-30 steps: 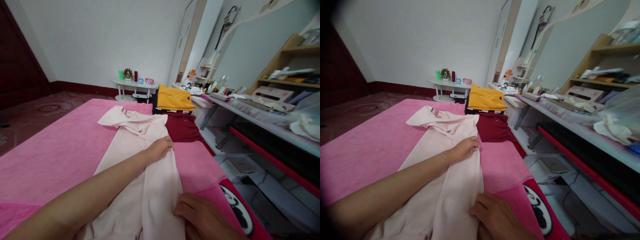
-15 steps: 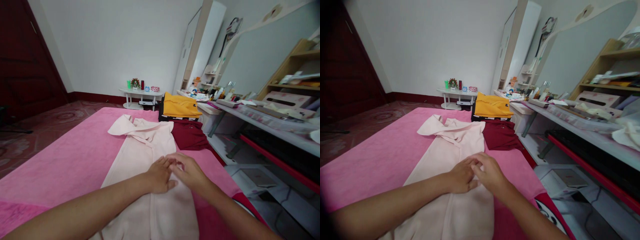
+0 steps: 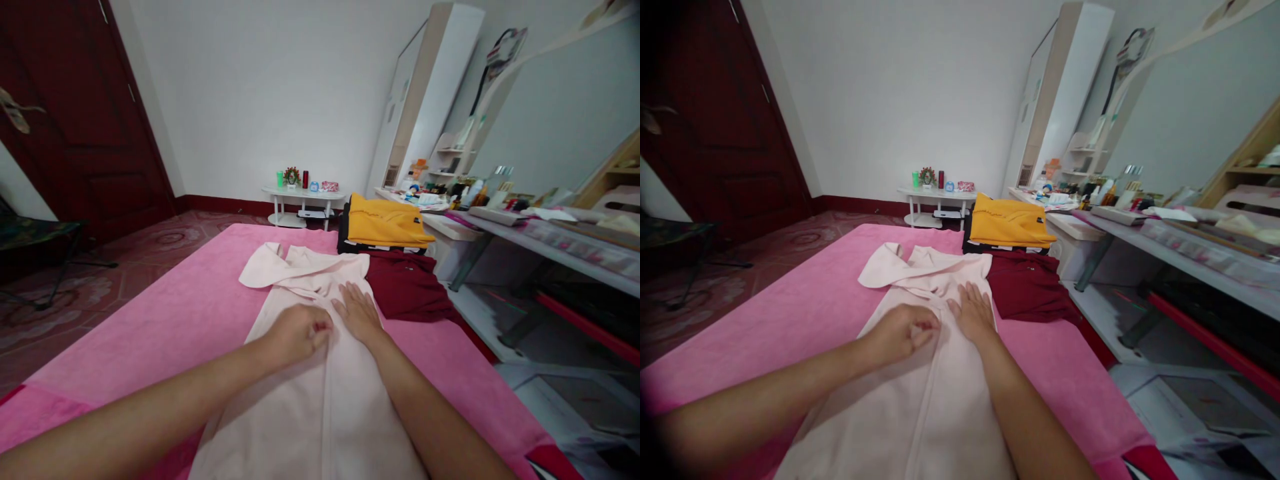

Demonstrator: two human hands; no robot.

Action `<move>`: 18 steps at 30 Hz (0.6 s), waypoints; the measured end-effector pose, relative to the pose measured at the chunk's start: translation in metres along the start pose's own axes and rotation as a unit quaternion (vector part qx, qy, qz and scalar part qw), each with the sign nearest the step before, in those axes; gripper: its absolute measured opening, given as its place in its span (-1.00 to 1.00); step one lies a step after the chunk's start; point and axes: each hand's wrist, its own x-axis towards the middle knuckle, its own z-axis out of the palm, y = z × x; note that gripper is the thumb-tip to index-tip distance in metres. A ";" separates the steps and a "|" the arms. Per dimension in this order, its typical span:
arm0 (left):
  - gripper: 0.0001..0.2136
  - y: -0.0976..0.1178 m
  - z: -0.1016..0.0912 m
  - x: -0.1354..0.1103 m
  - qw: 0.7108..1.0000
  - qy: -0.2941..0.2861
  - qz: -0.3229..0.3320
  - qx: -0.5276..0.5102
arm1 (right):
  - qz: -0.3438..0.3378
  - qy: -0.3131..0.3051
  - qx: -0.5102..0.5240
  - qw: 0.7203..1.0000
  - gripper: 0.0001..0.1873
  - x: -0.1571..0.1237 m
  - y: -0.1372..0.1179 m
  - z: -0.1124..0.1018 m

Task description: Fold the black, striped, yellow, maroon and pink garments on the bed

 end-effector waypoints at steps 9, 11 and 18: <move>-0.46 -0.182 -0.070 -0.003 0.934 0.139 -0.142 0.297 | 0.013 0.012 -0.017 1.000 -0.33 0.000 -0.005 0.000; -0.53 -0.204 -0.073 -0.006 0.945 0.131 -0.128 0.270 | 0.013 0.016 -0.019 1.000 -0.33 0.000 -0.005 0.001; -0.76 -0.172 -0.110 0.026 0.951 0.151 -0.157 0.222 | 0.011 0.019 -0.021 1.000 -0.34 -0.001 -0.003 0.002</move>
